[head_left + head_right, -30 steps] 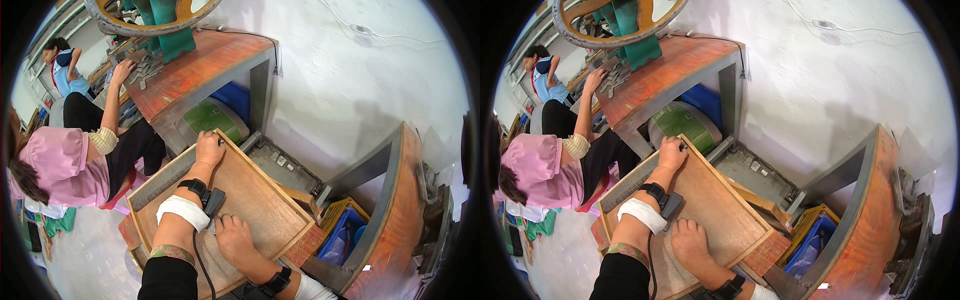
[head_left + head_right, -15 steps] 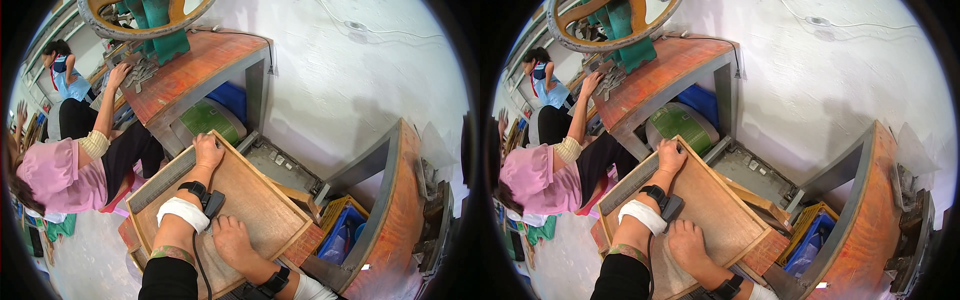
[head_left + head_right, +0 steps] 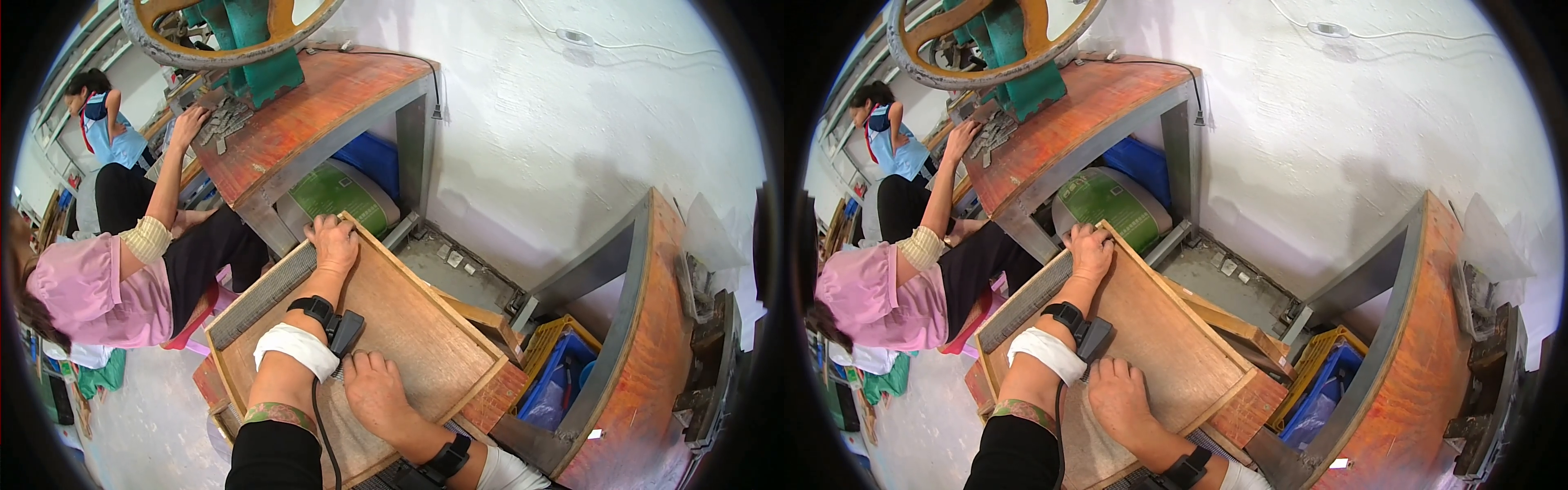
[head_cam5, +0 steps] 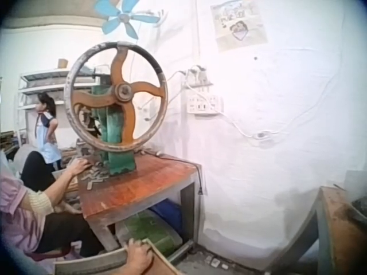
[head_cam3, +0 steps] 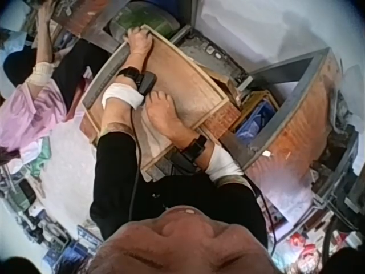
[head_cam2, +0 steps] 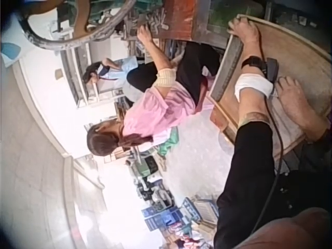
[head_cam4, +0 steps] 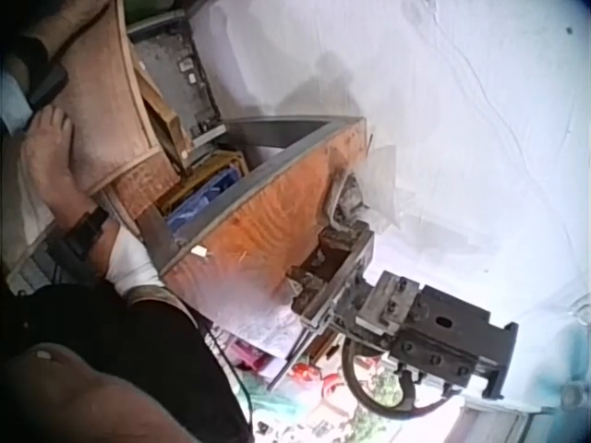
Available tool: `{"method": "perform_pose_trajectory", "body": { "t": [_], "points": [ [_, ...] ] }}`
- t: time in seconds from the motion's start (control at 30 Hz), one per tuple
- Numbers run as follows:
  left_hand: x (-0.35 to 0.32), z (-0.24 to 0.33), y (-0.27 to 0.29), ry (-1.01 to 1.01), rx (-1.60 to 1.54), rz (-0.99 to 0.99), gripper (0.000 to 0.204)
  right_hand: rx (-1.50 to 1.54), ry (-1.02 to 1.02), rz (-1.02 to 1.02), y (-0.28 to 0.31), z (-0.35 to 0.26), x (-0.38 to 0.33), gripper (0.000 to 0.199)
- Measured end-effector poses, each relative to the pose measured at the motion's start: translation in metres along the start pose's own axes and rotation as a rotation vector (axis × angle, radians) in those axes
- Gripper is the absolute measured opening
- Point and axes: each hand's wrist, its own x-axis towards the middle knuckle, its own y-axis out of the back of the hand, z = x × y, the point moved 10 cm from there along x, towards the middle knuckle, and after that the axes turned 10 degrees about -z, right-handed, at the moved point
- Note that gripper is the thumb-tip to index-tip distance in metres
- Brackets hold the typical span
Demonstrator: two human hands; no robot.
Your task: Operating a manual press machine to stamp and assemble small metal components.
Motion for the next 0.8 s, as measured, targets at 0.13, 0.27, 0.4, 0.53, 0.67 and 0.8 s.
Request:
{"method": "perform_pose_trajectory", "body": {
  "t": [0.13, 0.27, 0.4, 0.53, 0.67, 0.8],
  "points": [
    [0.001, 0.002, -0.002, 0.002, -0.021, -0.037, 0.014, -0.05, 0.0, 0.105, 0.006, 0.0, 0.0, 0.023],
    [0.004, 0.003, -0.006, 0.012, -0.017, -0.109, 0.016, -0.062, 0.004, 0.113, 0.007, 0.0, -0.001, 0.021],
    [0.003, -0.003, -0.006, 0.051, -0.045, -0.054, 0.016, -0.043, 0.006, 0.093, 0.006, -0.001, 0.0, 0.02],
    [0.002, 0.001, 0.0, 0.006, 0.002, 0.007, 0.015, -0.037, 0.015, 0.122, 0.007, -0.001, -0.001, 0.019],
    [0.003, 0.013, 0.004, -0.023, 0.124, -0.037, 0.015, -0.023, 0.018, 0.112, 0.006, -0.001, -0.001, 0.019],
    [0.005, 0.002, 0.002, 0.032, 0.123, -0.242, 0.02, -0.042, 0.016, 0.094, 0.006, 0.0, -0.001, 0.02]
  ]
}}
